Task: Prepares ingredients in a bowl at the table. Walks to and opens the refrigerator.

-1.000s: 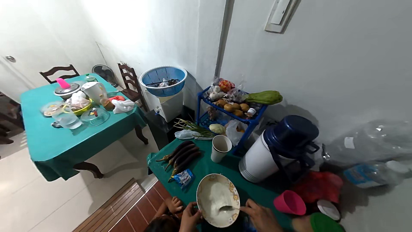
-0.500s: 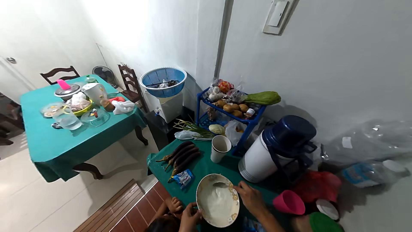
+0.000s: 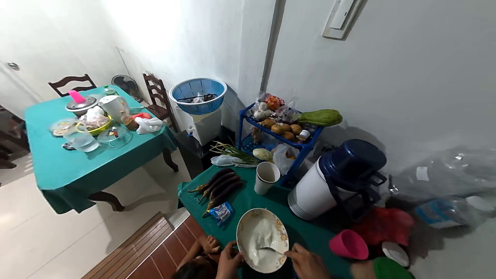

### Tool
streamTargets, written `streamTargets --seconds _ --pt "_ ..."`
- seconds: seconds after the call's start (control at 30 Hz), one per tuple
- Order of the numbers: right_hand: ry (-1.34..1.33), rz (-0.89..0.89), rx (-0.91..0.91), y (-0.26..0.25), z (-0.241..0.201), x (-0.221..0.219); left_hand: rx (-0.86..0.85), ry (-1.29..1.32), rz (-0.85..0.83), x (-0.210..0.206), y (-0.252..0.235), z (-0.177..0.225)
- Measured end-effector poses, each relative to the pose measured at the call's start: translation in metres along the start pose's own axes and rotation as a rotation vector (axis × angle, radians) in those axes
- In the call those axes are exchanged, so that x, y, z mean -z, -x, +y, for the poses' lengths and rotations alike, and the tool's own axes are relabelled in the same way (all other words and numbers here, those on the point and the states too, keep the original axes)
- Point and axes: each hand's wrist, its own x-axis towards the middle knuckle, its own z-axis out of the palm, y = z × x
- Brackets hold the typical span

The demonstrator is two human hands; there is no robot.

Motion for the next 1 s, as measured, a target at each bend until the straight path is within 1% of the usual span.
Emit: streamTargets --seconds 0.1,0.2,0.3,0.37,0.5,0.6,0.7,0.83,1.0 --pt "-0.007 0.058 0.049 -0.010 -0.009 -0.016 0.003 -0.010 -0.004 0.001 -0.001 -0.001" --pt "0.029 0.195 0.087 -0.029 -0.016 -0.029 -0.001 -0.004 -0.008 0.001 0.002 0.000" --pt "0.059 0.379 0.107 -0.050 -0.016 -0.035 -0.001 -0.015 -0.001 0.000 0.004 0.002" --pt "0.062 0.430 0.068 -0.057 -0.014 -0.031 -0.015 -0.033 -0.001 0.000 0.005 0.001" --pt "0.054 0.399 -0.041 -0.061 -0.005 -0.017 -0.039 -0.068 -0.006 0.002 0.004 -0.002" --pt "0.056 0.302 -0.108 -0.059 -0.008 -0.012 -0.045 -0.094 -0.008 -0.001 0.006 -0.001" --pt "0.031 0.188 -0.133 -0.058 -0.018 -0.017 -0.053 -0.099 0.001 -0.002 0.006 0.000" --pt "0.017 0.148 -0.053 -0.044 -0.024 -0.027 -0.048 -0.099 0.003 -0.002 0.006 -0.001" --pt "-0.002 0.170 0.113 -0.022 -0.011 -0.035 -0.054 -0.125 -0.005 -0.001 0.005 -0.001"
